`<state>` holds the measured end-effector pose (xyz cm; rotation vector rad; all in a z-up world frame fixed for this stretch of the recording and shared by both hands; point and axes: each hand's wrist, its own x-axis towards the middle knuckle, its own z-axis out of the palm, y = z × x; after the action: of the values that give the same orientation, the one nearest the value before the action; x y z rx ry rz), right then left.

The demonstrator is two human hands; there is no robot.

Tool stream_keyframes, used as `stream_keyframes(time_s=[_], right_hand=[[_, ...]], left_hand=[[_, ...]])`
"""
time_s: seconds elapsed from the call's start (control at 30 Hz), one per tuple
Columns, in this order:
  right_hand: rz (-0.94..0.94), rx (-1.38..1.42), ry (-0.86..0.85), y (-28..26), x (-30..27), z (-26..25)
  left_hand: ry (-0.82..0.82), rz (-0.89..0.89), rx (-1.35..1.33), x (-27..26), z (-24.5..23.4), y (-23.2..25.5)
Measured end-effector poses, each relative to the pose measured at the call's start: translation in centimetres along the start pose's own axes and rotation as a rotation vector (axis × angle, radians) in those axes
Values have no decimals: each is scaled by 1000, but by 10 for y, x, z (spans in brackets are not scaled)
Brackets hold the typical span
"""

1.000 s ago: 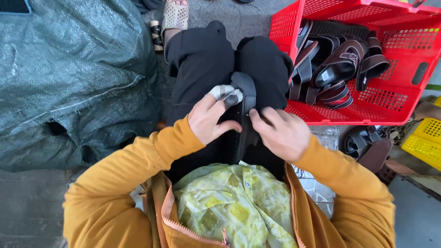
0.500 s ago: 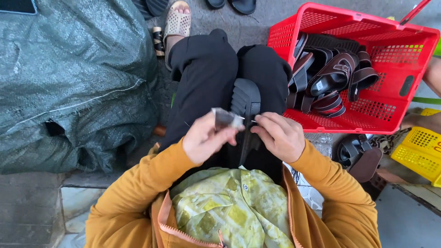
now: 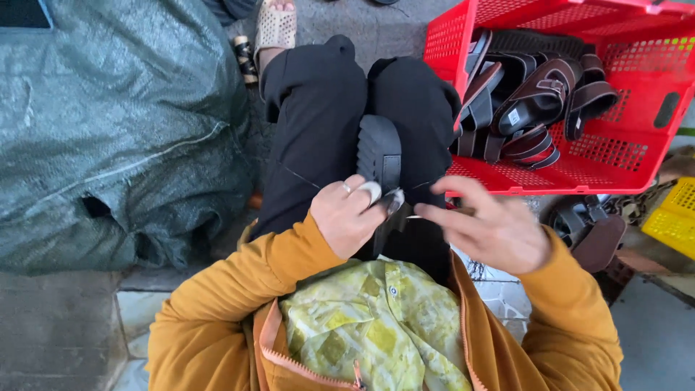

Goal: The person is hand-sewing the sole of a black sandal using a needle and thread.

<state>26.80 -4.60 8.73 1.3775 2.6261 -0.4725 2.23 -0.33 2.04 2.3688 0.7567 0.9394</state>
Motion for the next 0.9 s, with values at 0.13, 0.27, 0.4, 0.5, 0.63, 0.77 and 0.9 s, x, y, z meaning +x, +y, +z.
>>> stream_keyframes(time_s=[0.13,0.27,0.4,0.5,0.63,0.77,0.9], right_hand=[[31,371,335,-7,20,23],[151,424,450,-3,18,37],[135,419,460,-8,23,34],[72,191,438,-15,25,32],[-54,645,450,7,-9,41],[44,1817,1141,37,-43,17],[458,1341,448,11,14,11]], left_hand=[[164,94,36,-22,14,-1],[288,108,70,6,-5,8],[299,140,110,-7,26,4],[277,139,36,-13,16,3],[269,169,-7,-28,6,-4],[143,102,-14,-19,-17,-8],[-218,-259,291,-40,-10,-20]])
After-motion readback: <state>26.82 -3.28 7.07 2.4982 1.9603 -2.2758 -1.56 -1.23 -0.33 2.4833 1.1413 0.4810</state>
